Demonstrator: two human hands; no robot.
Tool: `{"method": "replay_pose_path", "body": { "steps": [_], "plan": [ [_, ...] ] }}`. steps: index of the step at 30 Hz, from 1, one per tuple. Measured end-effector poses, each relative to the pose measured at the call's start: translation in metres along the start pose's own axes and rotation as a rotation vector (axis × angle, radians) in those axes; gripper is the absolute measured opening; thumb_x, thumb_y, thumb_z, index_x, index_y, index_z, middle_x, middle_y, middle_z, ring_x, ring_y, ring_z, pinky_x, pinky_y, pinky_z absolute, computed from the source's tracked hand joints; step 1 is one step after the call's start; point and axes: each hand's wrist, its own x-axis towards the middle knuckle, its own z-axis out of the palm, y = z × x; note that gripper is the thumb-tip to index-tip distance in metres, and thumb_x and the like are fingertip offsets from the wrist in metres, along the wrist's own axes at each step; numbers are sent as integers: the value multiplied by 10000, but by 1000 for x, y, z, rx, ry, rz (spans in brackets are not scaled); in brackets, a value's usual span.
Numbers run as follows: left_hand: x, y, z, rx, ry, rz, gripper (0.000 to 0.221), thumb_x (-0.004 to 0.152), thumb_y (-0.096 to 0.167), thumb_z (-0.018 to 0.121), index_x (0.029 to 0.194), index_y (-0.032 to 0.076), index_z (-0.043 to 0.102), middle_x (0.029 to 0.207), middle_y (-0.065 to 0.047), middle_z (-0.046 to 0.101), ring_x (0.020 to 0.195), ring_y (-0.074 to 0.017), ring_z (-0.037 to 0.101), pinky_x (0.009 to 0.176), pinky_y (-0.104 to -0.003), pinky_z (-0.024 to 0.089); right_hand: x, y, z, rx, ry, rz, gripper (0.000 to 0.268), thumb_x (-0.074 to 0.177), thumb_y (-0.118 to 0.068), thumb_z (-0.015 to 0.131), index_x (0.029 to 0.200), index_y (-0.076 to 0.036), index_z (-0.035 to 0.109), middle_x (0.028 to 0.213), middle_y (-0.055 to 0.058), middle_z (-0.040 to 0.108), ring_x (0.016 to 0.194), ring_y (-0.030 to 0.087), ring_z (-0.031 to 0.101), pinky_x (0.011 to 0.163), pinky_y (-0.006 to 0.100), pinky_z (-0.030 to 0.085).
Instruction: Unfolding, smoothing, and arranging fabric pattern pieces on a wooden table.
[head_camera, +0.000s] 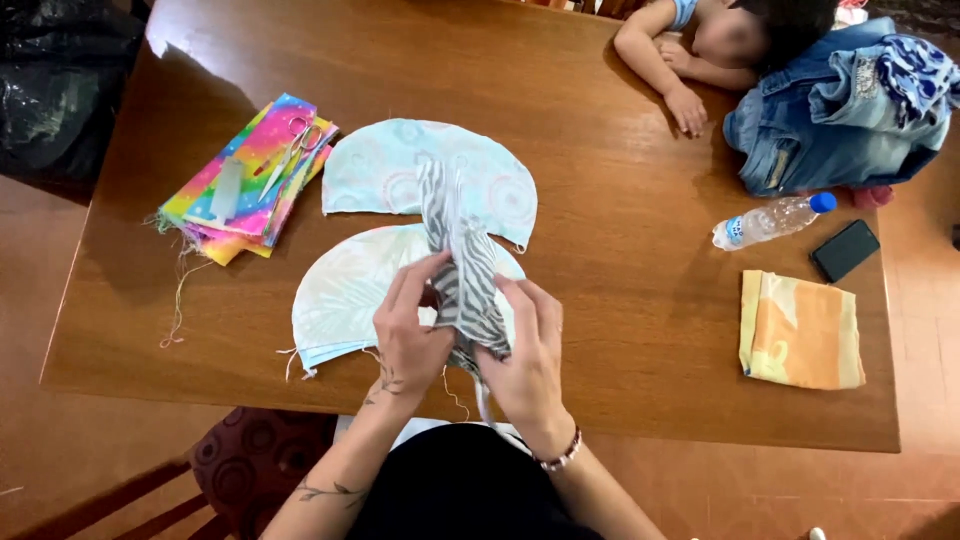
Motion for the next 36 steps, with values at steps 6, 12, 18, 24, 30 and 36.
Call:
{"method": "replay_pose_path", "body": {
  "steps": [6,12,18,24,30,36],
  "plan": [
    [-7,-5,-2,105,-29,-92,424,705,30,768,1085,216,742,548,-4,580,477,-185,628,510,-313,562,9,17,24,39,-31,-158,529,785,68,661,1286,-99,662,1008,51,684,953,233,718,867,330,572],
    [-28,-73,-2,355,58,-81,211,737,170,739,753,267,552,450,78,352,413,-156,483,518,-253,489,-1,14,36,-30,41,-213,420,776,23,682,1149,-166,732,897,-12,612,773,177,651,774,282,564],
    [3,-11,-10,171,116,143,159,763,29,739,751,46,581,1069,-85,630,868,-329,693,801,-379,610,12,7,48,19,130,-295,172,814,11,617,888,-140,657,796,11,544,668,222,546,678,306,500],
    [-22,-50,-1,98,135,151,333,778,35,767,665,162,481,881,23,723,774,-213,726,727,-281,579,16,6,55,118,114,-306,61,944,-47,579,930,-106,569,938,68,653,775,264,665,747,311,549],
    [-35,-61,-3,147,198,167,251,757,27,713,735,185,519,626,22,464,520,-216,548,587,-265,522,6,9,60,60,3,-292,147,928,-90,638,1055,-24,671,1066,107,612,858,301,681,774,374,585],
    [-15,-36,-14,247,288,213,220,811,175,749,1025,171,695,642,1,436,539,-224,526,619,-307,527,3,0,57,95,21,-342,115,963,-128,611,942,-34,675,1021,101,584,823,288,651,773,347,576]
  ]
}}
